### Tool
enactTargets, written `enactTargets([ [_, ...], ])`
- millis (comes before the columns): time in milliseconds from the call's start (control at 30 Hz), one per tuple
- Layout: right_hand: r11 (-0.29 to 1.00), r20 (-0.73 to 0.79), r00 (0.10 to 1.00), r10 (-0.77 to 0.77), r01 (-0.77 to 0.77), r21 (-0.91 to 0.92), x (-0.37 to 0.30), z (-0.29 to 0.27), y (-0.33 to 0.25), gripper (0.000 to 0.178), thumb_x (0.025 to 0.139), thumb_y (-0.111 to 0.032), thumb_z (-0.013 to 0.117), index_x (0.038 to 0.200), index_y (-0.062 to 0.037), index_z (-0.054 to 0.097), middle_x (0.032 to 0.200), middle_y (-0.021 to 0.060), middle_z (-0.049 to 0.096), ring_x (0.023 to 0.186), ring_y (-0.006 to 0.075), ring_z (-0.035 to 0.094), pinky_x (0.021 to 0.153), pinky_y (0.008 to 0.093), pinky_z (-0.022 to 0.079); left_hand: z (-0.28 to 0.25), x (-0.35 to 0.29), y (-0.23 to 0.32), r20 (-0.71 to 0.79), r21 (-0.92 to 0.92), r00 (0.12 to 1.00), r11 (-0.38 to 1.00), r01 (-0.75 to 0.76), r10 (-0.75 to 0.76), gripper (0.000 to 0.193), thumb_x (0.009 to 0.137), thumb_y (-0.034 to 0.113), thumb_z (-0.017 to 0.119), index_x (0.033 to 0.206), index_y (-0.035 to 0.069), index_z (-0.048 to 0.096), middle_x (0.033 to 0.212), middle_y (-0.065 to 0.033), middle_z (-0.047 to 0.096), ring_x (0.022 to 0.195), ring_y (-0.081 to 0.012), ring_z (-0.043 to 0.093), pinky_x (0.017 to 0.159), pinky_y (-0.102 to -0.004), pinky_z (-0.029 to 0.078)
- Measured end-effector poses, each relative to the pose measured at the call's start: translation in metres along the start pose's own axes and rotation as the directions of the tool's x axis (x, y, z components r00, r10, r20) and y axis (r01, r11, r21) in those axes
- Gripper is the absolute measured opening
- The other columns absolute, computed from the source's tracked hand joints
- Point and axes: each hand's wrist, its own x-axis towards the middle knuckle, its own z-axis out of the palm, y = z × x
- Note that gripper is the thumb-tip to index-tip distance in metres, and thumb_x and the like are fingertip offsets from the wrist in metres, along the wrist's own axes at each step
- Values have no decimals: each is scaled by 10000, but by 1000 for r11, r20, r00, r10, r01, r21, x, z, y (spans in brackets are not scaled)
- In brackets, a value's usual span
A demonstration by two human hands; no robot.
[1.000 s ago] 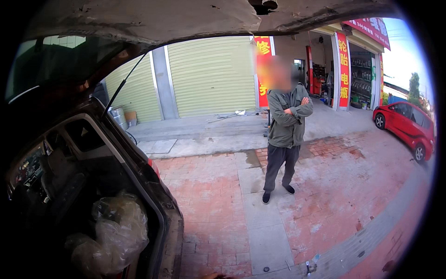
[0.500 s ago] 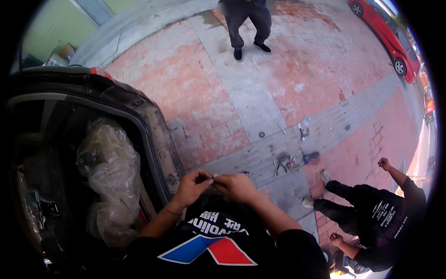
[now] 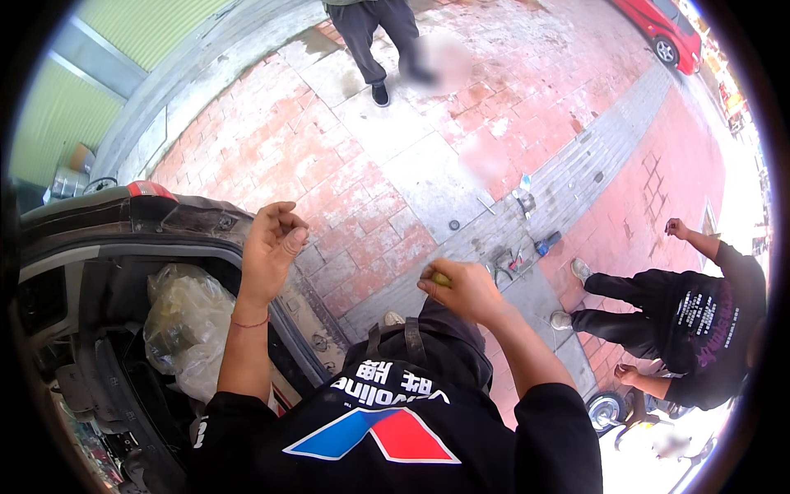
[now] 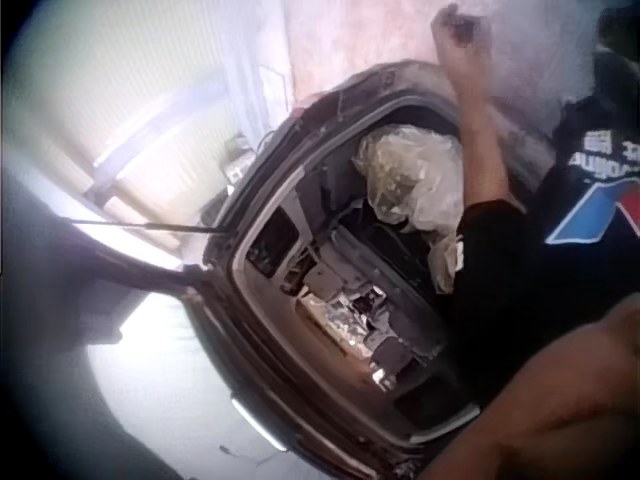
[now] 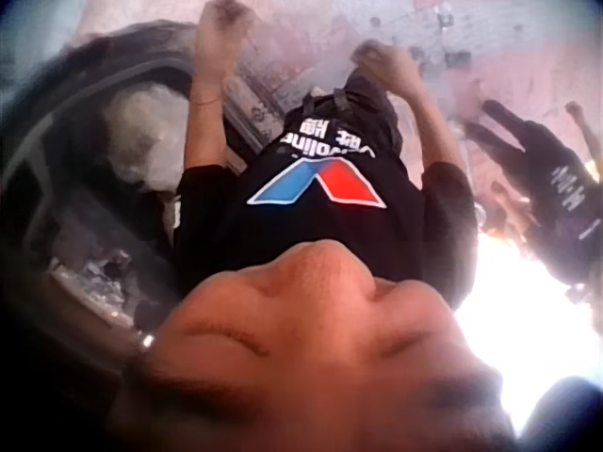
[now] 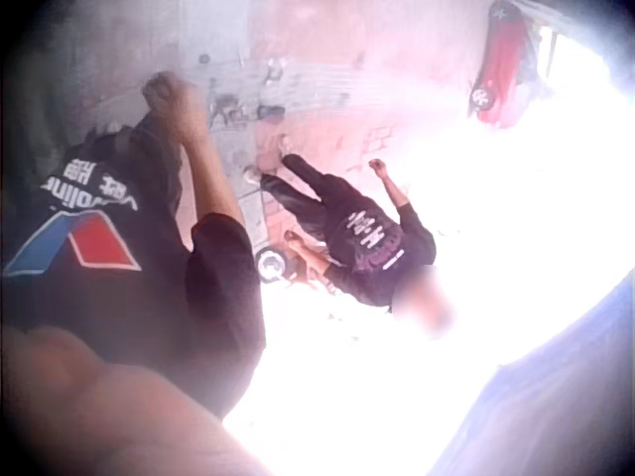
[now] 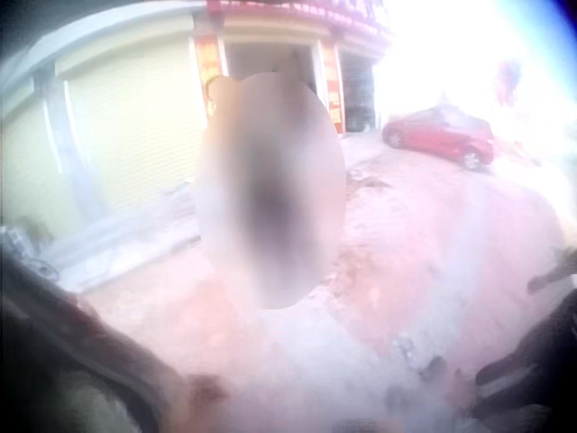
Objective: The person applies yellow tape to the underside of an open car trunk lid, smoothing it along the edges and seams. The person then picks up a black plastic trunk liner panel, aligns it, and prepares to install it into the trunk.
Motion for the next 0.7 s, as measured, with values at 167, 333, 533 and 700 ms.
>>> enactTargets([
  [167,866,-252,830,-498,493,-91,61,-74,-63,214,859,-221,788,969,-88,661,827,120,694,758,356,692,645,416,542,92,36,77,369,223,916,942,-251,157,744,849,202,853,1464,36,470,1254,-114,618,1168,-199,586,1024,-355,468],
  [333,758,-210,728,-652,626,-185,123,-138,-61,227,849,-246,794,976,-99,678,823,104,688,752,346,687,619,429,538,126,94,104,149,388,938,854,-347,313,99,907,35,745,952,10,661,930,-75,670,856,-178,651,787,-298,520],
  [533,719,159,703,-693,691,78,177,-216,-76,513,871,-461,788,1236,-139,625,1013,128,742,926,381,718,778,417,578,144,118,160,-49,605,851,693,-391,523,106,934,73,732,945,8,649,914,-91,655,834,-216,653,764,-312,521],
  [700,659,4,659,-752,752,-4,222,-262,-99,397,878,-393,792,1125,-105,674,872,131,739,834,364,725,718,416,577,131,109,254,-204,800,617,493,-342,760,124,900,14,759,932,4,640,932,-91,677,872,-173,661,782,-284,516],
])
